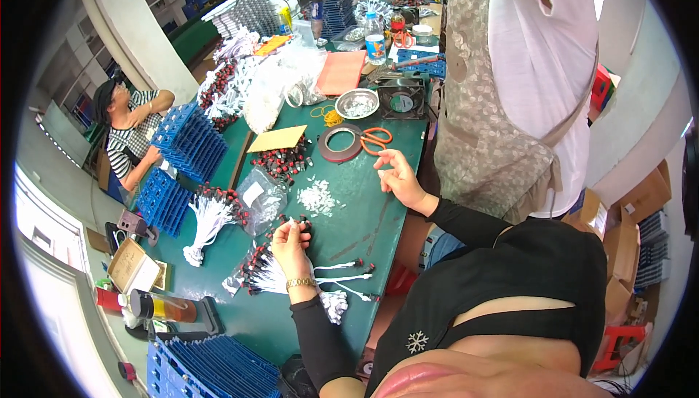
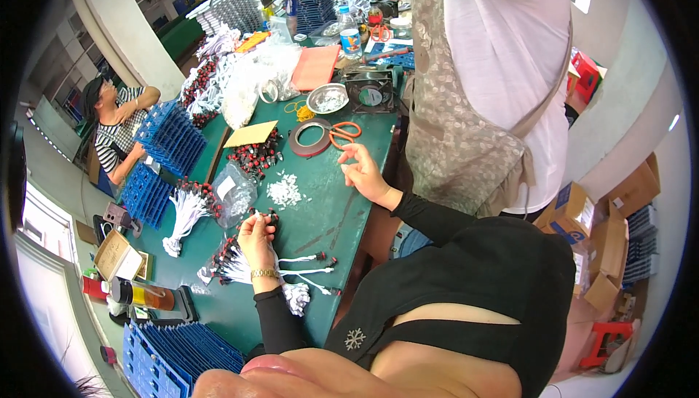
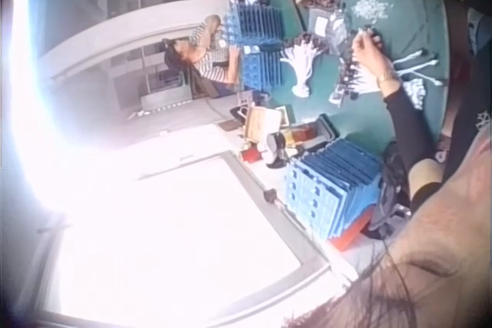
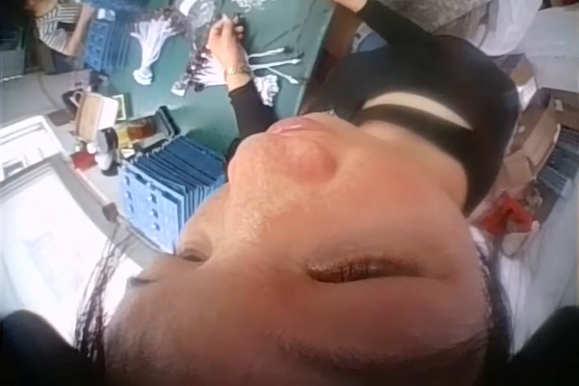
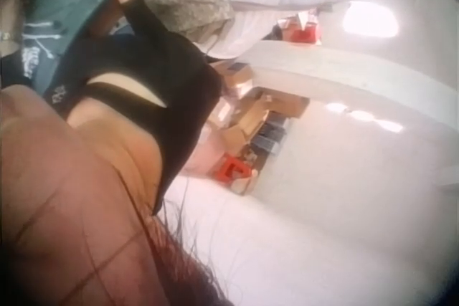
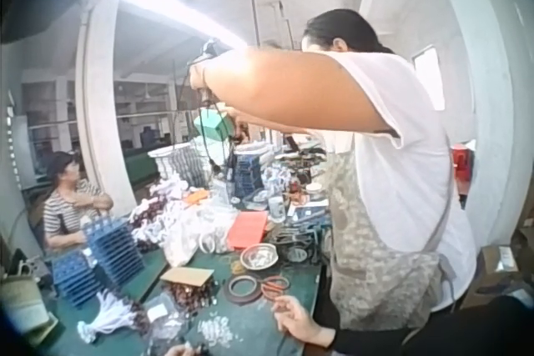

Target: The person assembles electronic connectors onto wiring harnesses by hand at a factory workbench.

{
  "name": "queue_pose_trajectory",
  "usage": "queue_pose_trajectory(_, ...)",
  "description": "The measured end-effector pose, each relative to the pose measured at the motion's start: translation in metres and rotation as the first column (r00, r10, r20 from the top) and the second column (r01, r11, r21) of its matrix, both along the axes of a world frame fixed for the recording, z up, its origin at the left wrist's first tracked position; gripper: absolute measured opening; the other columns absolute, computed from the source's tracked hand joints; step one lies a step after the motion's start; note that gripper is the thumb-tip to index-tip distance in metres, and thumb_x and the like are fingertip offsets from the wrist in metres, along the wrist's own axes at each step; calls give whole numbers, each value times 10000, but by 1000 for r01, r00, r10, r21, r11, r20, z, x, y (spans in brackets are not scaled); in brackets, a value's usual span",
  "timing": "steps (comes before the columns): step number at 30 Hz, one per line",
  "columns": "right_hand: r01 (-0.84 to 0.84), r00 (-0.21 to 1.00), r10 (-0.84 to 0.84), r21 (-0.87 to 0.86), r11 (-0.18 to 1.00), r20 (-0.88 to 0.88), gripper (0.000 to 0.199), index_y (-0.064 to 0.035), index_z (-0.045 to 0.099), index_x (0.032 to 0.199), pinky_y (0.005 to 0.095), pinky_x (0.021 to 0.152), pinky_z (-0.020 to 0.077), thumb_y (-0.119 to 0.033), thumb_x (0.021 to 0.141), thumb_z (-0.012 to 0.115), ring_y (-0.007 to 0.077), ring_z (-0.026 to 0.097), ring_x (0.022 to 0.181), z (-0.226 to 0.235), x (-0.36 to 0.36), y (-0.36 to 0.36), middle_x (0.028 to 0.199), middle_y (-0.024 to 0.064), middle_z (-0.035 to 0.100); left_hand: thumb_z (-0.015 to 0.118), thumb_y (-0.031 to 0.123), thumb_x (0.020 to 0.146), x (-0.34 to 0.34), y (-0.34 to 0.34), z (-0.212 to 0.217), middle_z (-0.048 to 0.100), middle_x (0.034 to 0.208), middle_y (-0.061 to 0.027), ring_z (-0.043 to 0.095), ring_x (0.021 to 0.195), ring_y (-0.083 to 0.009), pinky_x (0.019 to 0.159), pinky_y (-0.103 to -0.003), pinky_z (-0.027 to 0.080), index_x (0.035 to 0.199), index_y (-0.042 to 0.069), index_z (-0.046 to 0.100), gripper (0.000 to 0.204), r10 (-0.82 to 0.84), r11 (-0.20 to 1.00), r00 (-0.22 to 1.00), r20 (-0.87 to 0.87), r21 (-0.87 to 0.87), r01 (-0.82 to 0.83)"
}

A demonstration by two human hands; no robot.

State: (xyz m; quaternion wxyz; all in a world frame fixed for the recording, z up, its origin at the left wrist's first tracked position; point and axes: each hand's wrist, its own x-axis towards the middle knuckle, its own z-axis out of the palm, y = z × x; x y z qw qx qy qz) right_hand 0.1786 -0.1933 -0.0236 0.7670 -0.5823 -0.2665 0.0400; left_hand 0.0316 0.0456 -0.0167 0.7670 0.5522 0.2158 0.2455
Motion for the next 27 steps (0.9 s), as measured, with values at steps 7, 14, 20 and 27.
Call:
queue_pose_trajectory(7,10,1000,-10,9,1000,-18,385,-63,334,1191,207,501,424,-6,838,478,85,495,557,-1,-1,2,1008,76,464,571,144,869,-2,2,-2,635,752,-25,536,528,-50,468,-159,394,874,58,570,87,-1,1000,1000,0,10,1)
queue_pose_trajectory(14,37,999,-37,31,999,5,373,-82,317,1206,187,497,399,-77,870,478,80,503,570,-6,3,0,1047,79,462,572,148,869,0,0,0,637,755,-27,534,524,-48,463,-161,394,871,57,571,91,-2,1000,1000,2,6,2)
queue_pose_trajectory(20,72,997,-72,42,997,15,374,-85,307,1217,191,494,393,-84,877,464,81,506,578,-6,3,0,1063,82,453,577,165,868,2,3,-6,637,762,-31,551,534,-65,456,-170,399,884,61,572,105,-12,1000,1000,11,29,11)
queue_pose_trajectory(27,94,995,-95,60,994,19,379,-75,285,1238,190,498,391,-97,894,444,87,509,580,-8,4,-2,1074,85,449,572,157,871,2,4,-5,637,761,-33,554,528,-68,448,-167,403,886,60,571,98,-22,999,1000,0,31,22)
